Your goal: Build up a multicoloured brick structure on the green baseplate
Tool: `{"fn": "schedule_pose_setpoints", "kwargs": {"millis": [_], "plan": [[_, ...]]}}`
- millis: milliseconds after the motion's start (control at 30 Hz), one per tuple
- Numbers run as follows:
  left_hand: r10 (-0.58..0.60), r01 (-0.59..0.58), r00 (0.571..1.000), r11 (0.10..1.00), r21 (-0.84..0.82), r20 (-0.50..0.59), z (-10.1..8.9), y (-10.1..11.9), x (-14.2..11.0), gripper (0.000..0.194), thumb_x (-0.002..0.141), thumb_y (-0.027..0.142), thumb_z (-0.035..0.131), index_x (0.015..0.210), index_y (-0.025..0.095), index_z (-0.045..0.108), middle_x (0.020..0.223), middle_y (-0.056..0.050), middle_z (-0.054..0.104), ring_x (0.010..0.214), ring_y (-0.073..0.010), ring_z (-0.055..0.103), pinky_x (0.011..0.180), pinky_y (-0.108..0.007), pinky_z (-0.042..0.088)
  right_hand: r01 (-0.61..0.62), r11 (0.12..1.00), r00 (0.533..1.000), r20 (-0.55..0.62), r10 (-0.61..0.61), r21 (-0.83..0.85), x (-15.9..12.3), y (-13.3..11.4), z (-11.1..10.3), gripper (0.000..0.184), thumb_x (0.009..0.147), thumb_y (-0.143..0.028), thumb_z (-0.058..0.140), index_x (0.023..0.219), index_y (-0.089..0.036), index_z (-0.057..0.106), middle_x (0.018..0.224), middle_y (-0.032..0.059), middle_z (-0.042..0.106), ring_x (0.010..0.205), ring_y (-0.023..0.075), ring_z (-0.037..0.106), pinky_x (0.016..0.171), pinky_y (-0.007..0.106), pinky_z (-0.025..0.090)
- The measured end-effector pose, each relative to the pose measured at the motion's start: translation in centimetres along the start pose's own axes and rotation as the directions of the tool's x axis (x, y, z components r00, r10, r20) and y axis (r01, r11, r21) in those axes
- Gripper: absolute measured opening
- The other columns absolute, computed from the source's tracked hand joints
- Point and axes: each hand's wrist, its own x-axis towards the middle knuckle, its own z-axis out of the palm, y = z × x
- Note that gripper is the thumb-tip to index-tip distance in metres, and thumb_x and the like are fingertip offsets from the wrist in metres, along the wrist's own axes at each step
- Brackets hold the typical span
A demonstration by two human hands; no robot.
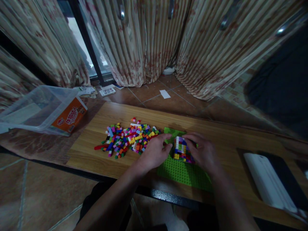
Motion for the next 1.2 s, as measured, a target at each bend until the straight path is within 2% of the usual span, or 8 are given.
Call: {"fn": "schedule_pose_setpoints", "kwargs": {"millis": [467,633,767,833,1067,1200], "plan": [[0.012,-0.013,1.0,1.0,0.017,0.012,-0.1,0.3,-0.1,0.037,0.088,0.024,0.053,0.123,0.015,0.061,0.115,-0.01,0.07,0.083,-0.0157,0.067,0.082,-0.033,0.056,0.085,0.996,0.993,0.079,-0.084,-0.007,0.4,0.2,-0.5,0.028,0.094,-0.026,0.043,0.09,-0.024,0.071,0.094,0.0057,0.069,0.092,0.0218,0.065,0.085,0.038,0.052],[0.057,-0.058,0.998,0.998,0.024,0.031,0.3,0.4,-0.2,0.041,0.088,0.027,0.055,0.128,0.017,0.057,0.116,-0.009,0.068,0.086,-0.0169,0.067,0.086,-0.036,0.056,0.051,0.998,0.996,0.078,-0.049,-0.021,0.5,0.3,-0.5,0.027,0.092,-0.025,0.045,0.109,-0.027,0.066,0.096,0.0062,0.069,0.094,0.0244,0.065,0.086,0.042,0.052],[0.146,-0.15,0.987,0.987,0.053,0.067,0.9,0.1,-0.3,0.046,0.088,0.026,0.055,0.133,0.018,0.053,0.125,-0.01,0.064,0.105,-0.0199,0.064,0.097,-0.038,0.051,0.058,0.997,0.995,0.086,-0.054,-0.041,0.5,0.5,-0.5,0.038,0.09,-0.021,0.044,0.125,-0.026,0.058,0.092,0.0052,0.067,0.088,0.0227,0.065,0.083,0.04,0.054],[0.176,-0.182,0.981,0.98,0.077,0.084,1.2,0.0,-0.3,0.048,0.088,0.024,0.054,0.135,0.018,0.05,0.128,-0.01,0.062,0.112,-0.0211,0.062,0.101,-0.039,0.049,0.077,0.996,0.993,0.095,-0.072,-0.053,0.5,0.7,-0.4,0.04,0.09,-0.021,0.044,0.128,-0.026,0.055,0.093,0.0052,0.067,0.089,0.0223,0.064,0.083,0.04,0.054],[0.205,-0.217,0.973,0.969,0.122,0.107,1.7,-0.1,-0.4,0.048,0.09,0.023,0.05,0.137,0.021,0.047,0.131,-0.009,0.059,0.114,-0.0211,0.06,0.101,-0.039,0.05,0.137,0.982,0.987,0.098,-0.125,-0.126,0.6,0.6,-0.3,0.042,0.092,-0.02,0.041,0.132,-0.025,0.053,0.095,0.0064,0.067,0.091,0.0231,0.065,0.085,0.042,0.053],[0.21,-0.223,0.972,0.967,0.123,0.107,1.8,-0.2,-0.4,0.047,0.09,0.024,0.05,0.136,0.02,0.048,0.131,-0.01,0.058,0.114,-0.0219,0.06,0.1,-0.04,0.05,0.188,0.973,0.974,0.157,-0.166,-0.138,0.7,0.8,-0.6,0.045,0.091,-0.018,0.04,0.134,-0.025,0.052,0.106,0.0086,0.067,0.099,0.0244,0.065,0.088,0.043,0.053]]}}
